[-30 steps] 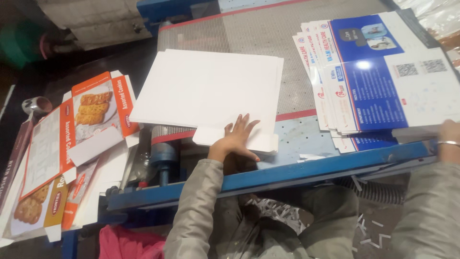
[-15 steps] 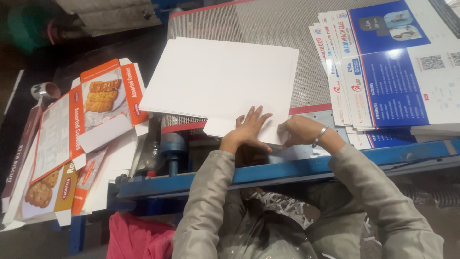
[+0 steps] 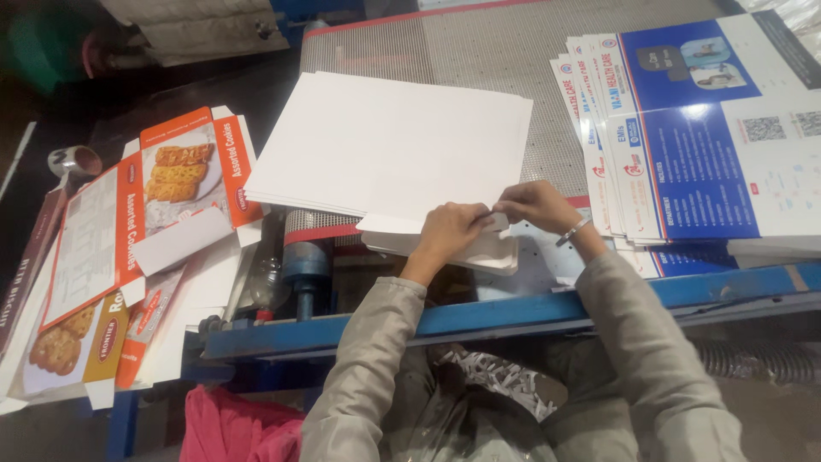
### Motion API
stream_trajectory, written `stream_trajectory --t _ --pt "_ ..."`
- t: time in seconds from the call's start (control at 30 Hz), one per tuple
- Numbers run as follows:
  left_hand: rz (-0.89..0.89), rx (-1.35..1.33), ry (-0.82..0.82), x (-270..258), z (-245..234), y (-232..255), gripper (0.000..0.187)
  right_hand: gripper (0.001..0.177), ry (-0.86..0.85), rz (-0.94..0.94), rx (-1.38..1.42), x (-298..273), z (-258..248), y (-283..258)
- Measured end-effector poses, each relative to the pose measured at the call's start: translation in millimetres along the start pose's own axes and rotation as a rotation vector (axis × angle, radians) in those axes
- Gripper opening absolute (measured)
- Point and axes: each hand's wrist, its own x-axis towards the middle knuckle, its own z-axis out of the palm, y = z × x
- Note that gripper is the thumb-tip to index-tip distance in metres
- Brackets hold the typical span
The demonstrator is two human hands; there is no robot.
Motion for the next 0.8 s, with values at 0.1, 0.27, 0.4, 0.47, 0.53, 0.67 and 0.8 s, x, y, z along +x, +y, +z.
stream_trajectory --t 0.1,0.27,0.4,0.47,0.53,0.67,0.8 --pt "-0.044 0.027 0.103 5 -4 1 0.026 0.019 0.187 -0.131 0.183 -3 18 2" --pt "-0.122 0.056 0.045 7 -7 3 0.024 0.016 0.307 -0.186 0.153 -7 25 -8" --pt "-0.075 0.024 0.094 6 -7 6 0.023 0.012 0.331 -0.178 0.05 -8 23 -19" --pt "-0.075 0.046 0.093 6 -7 6 0.022 0.011 0.337 -0.2 0.021 -8 23 -22" --pt "-0.063 0.058 0.094 4 -5 6 0.022 0.01 0.348 -0.218 -0.013 -9 25 -22" --pt "-0.028 0.1 0.1 3 -1 4 0.021 0.011 0.47 -0.188 -0.159 -7 38 -22" --pt "-0.057 0.1 0.101 3 0 2 0.022 0.01 0.538 -0.215 -0.227 -7 50 -22"
